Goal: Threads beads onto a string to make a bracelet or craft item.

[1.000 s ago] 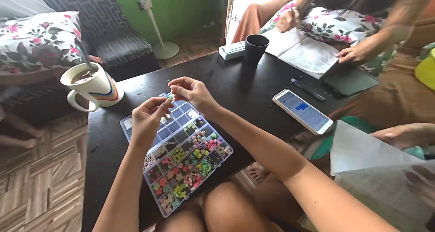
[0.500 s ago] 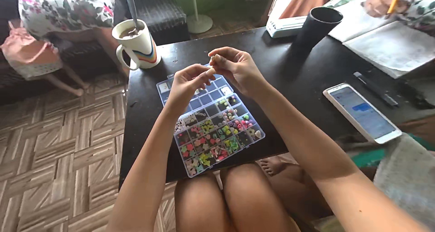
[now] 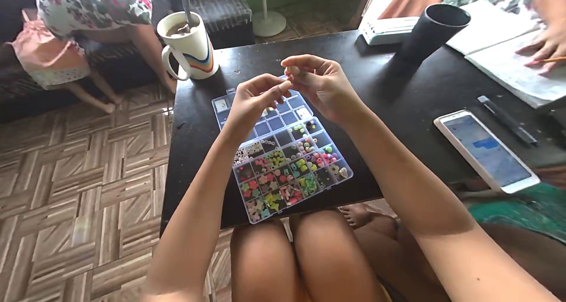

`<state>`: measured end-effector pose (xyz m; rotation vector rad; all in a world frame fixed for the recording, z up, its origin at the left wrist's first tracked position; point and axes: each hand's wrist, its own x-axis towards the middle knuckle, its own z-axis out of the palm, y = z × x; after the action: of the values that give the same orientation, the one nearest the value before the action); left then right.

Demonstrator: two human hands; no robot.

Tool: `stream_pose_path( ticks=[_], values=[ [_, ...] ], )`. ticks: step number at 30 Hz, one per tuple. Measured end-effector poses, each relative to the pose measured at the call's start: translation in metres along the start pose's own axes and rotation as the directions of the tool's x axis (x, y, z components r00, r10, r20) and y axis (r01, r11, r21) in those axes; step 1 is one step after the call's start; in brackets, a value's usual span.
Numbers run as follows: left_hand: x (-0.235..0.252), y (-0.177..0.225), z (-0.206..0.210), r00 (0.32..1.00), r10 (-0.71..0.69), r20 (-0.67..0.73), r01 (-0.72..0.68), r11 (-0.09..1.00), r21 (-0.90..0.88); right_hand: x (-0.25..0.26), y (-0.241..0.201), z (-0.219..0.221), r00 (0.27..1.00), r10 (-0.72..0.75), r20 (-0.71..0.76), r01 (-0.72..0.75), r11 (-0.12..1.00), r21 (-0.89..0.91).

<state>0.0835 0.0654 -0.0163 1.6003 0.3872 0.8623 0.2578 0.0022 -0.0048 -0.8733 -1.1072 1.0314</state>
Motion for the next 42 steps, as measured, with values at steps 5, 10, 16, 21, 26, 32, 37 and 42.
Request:
stream_pose_path(
  ticks=[5, 10, 16, 21, 26, 32, 37, 42],
  values=[
    [-0.0001, 0.0005, 0.0003, 1.000, -0.006, -0.001, 0.006, 1.000, -0.002, 0.0000, -0.0012, 0.0017, 1.000, 0.012, -0.007, -0.012, 1.000, -0.015],
    [-0.0004, 0.0009, 0.0012, 1.000, -0.005, -0.009, 0.005, 1.000, 0.017, -0.0006, -0.0016, 0.0023, 1.000, 0.016, -0.004, -0.016, 1.000, -0.002],
    [-0.0005, 0.0012, 0.0010, 1.000, -0.015, -0.008, 0.015, 1.000, 0.002, -0.0012, -0.0017, 0.0022, 1.000, 0.004, 0.007, -0.004, 1.000, -0.028],
    [0.0000, 0.0011, 0.0012, 1.000, -0.014, -0.009, 0.014, 1.000, -0.001, -0.0012, -0.0023, 0.0026, 1.000, -0.005, 0.011, 0.005, 0.999, -0.037],
    [-0.0003, 0.0010, 0.0008, 1.000, -0.016, -0.005, 0.016, 1.000, -0.004, -0.0003, -0.0003, 0.0014, 1.000, -0.013, 0.023, 0.014, 0.999, -0.039],
    [-0.0002, 0.0007, 0.0007, 1.000, -0.020, -0.005, 0.020, 1.000, -0.009, -0.0014, -0.0008, 0.0022, 1.000, -0.014, 0.022, 0.015, 0.998, -0.058],
    [-0.0003, 0.0001, 0.0003, 1.000, -0.015, -0.001, 0.015, 1.000, -0.007, -0.0017, -0.0009, 0.0018, 0.999, -0.023, 0.034, 0.025, 0.996, -0.080],
    [-0.0004, 0.0002, 0.0005, 1.000, -0.021, 0.001, 0.021, 1.000, -0.007, -0.0023, -0.0013, 0.0020, 0.999, -0.029, 0.039, 0.033, 0.995, -0.097]
  ],
)
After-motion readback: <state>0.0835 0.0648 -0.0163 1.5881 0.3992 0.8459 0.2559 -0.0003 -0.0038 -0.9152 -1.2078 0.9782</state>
